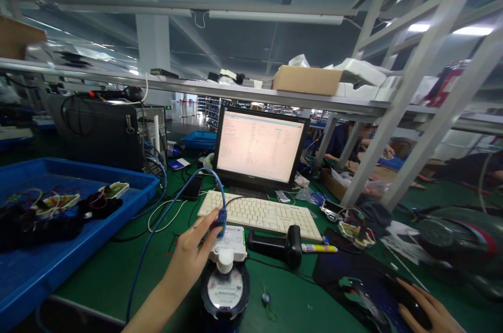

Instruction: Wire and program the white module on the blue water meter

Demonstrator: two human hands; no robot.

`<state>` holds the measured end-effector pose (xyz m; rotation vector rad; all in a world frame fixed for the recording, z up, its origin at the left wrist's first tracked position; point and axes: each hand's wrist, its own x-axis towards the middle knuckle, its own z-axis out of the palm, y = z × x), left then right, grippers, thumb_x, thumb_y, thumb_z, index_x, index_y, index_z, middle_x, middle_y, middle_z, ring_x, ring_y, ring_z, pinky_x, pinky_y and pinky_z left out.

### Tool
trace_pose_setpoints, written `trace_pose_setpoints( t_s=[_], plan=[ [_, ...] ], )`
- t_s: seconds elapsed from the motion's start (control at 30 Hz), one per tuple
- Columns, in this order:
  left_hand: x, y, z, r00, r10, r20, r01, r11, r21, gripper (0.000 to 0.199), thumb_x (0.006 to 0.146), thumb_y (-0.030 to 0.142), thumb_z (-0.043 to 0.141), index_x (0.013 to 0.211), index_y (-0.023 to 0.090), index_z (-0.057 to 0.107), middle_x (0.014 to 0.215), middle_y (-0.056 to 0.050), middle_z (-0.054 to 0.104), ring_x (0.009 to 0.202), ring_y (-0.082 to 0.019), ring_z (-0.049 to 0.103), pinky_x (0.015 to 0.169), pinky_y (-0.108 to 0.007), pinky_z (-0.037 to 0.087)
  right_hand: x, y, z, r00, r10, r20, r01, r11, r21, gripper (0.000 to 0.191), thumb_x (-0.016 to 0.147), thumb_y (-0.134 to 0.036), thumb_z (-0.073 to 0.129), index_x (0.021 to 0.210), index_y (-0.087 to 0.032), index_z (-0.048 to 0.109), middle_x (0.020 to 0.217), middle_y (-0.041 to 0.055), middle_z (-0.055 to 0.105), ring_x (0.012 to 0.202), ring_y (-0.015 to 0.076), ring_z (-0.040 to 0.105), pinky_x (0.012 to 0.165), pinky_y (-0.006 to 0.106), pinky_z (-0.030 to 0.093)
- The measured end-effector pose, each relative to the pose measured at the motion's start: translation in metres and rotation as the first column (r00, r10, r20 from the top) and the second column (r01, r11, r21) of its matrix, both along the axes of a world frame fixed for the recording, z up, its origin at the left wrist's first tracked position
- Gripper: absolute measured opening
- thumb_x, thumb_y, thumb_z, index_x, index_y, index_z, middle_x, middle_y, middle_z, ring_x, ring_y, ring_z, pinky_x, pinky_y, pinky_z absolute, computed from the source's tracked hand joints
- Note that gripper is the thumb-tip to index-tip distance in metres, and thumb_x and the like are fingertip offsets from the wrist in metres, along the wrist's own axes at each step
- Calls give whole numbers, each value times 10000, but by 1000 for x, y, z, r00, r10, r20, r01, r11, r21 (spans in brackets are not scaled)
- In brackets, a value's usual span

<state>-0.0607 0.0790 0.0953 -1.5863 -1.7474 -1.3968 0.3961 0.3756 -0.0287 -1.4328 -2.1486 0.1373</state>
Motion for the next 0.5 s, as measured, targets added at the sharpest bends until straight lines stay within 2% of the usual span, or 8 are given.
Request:
trace_pose_setpoints(
  t_s=[0.27,0.5],
  plan=[
    [0,0,2,1000,0,3,0,1000,-8,358,869,223,504,1227,201,514,1131,-77,671,1004,-171,645,865,-257,524,1,-2,1,1000,-1,-21,2,999,53,662,719,-595,383,1152,-141,594,1144,186,566,997,371,589,881,532,470],
    [0,-1,0,1000,-5,13,5,1000,0,349,870,229,503,1217,204,520,1133,-81,671,996,-180,650,853,-278,537,-2,-6,6,1000,-3,-11,4,1000,22,699,710,-600,376,1156,-107,592,1151,203,556,999,380,585,893,536,462]
  ],
)
